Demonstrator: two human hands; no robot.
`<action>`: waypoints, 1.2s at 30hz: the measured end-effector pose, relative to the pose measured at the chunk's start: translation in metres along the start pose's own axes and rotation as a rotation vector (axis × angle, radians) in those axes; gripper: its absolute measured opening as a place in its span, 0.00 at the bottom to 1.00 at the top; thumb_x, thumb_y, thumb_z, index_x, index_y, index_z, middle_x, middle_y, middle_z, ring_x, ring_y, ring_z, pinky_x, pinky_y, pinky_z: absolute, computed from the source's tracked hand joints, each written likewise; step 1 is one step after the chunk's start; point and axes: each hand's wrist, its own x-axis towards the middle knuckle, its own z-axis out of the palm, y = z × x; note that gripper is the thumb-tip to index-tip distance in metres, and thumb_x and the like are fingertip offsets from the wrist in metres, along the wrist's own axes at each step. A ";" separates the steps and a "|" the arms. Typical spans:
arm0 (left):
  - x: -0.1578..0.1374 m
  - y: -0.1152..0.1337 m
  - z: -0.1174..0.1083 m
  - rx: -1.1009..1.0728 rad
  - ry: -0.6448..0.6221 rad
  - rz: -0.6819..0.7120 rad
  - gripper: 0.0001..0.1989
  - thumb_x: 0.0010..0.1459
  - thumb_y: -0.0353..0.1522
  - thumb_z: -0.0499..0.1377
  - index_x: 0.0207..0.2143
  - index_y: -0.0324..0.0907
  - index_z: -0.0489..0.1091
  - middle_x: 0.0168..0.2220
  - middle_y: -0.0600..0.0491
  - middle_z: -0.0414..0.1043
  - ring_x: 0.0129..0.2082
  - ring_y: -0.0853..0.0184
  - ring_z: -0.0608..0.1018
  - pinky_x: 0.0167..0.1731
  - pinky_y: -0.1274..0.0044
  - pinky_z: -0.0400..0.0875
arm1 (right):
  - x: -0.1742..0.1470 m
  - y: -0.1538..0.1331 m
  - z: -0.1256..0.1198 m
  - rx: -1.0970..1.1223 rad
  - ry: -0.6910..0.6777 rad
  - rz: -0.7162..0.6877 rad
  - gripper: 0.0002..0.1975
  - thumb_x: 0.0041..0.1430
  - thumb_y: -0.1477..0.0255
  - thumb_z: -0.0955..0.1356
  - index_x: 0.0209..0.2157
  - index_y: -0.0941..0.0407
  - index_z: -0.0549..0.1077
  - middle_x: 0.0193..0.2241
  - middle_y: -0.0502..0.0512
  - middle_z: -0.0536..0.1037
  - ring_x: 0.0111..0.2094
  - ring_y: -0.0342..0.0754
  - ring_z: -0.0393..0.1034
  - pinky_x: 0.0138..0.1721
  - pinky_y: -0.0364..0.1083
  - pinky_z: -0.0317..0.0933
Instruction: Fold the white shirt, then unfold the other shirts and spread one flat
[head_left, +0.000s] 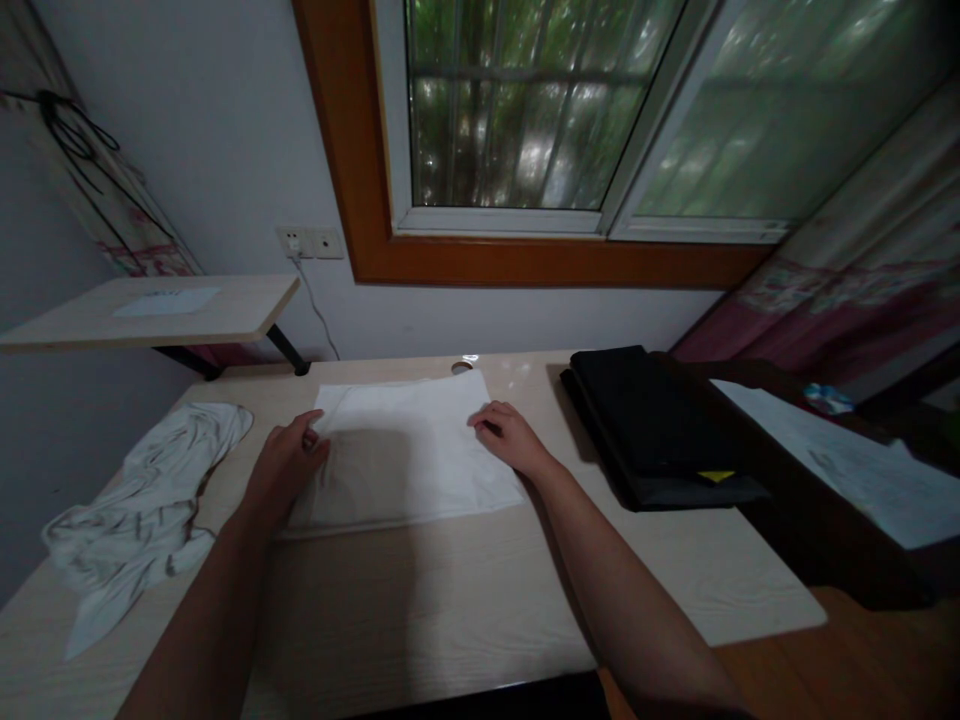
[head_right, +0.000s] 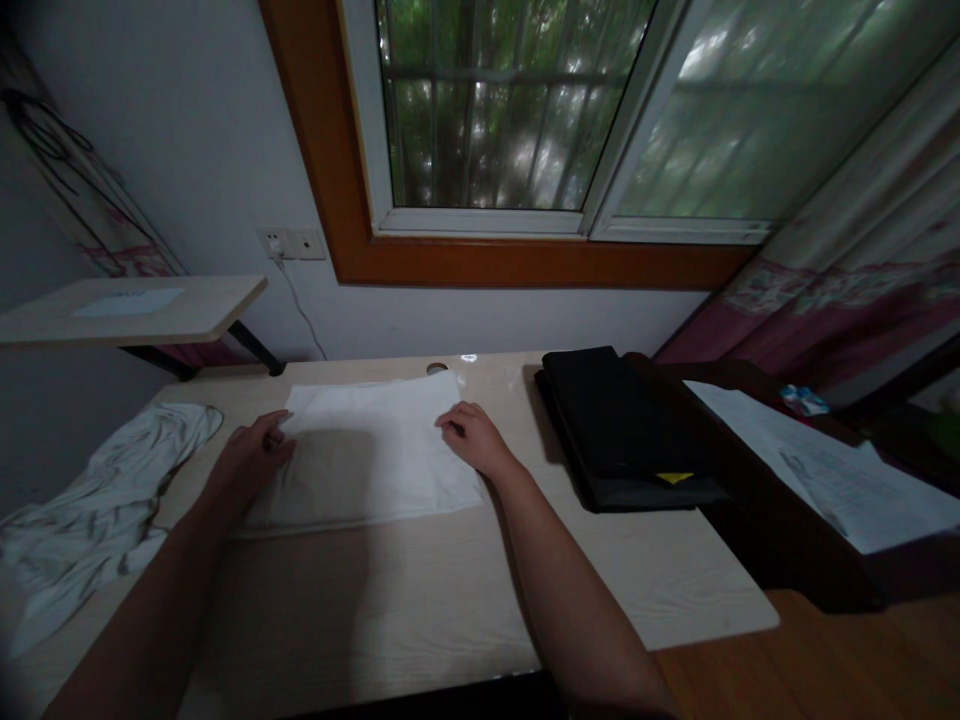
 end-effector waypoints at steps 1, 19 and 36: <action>0.000 0.002 -0.001 -0.011 0.005 0.005 0.28 0.56 0.41 0.58 0.59 0.44 0.66 0.35 0.51 0.74 0.35 0.60 0.73 0.44 0.69 0.69 | 0.000 0.000 0.000 0.001 0.001 -0.001 0.11 0.59 0.79 0.67 0.38 0.53 0.80 0.33 0.54 0.77 0.39 0.50 0.69 0.46 0.50 0.61; -0.015 0.034 -0.002 -0.291 -0.196 0.208 0.20 0.62 0.40 0.58 0.55 0.47 0.71 0.43 0.51 0.79 0.38 0.65 0.79 0.42 0.72 0.75 | 0.000 0.003 0.002 0.002 0.011 0.004 0.10 0.60 0.78 0.67 0.38 0.52 0.80 0.33 0.54 0.76 0.38 0.50 0.69 0.45 0.50 0.61; -0.017 0.036 0.000 -0.352 -0.285 0.274 0.14 0.64 0.42 0.58 0.46 0.47 0.77 0.45 0.50 0.80 0.43 0.63 0.81 0.47 0.70 0.74 | 0.000 0.002 0.003 -0.001 0.004 0.006 0.10 0.60 0.79 0.67 0.38 0.53 0.79 0.33 0.54 0.77 0.38 0.50 0.69 0.45 0.50 0.61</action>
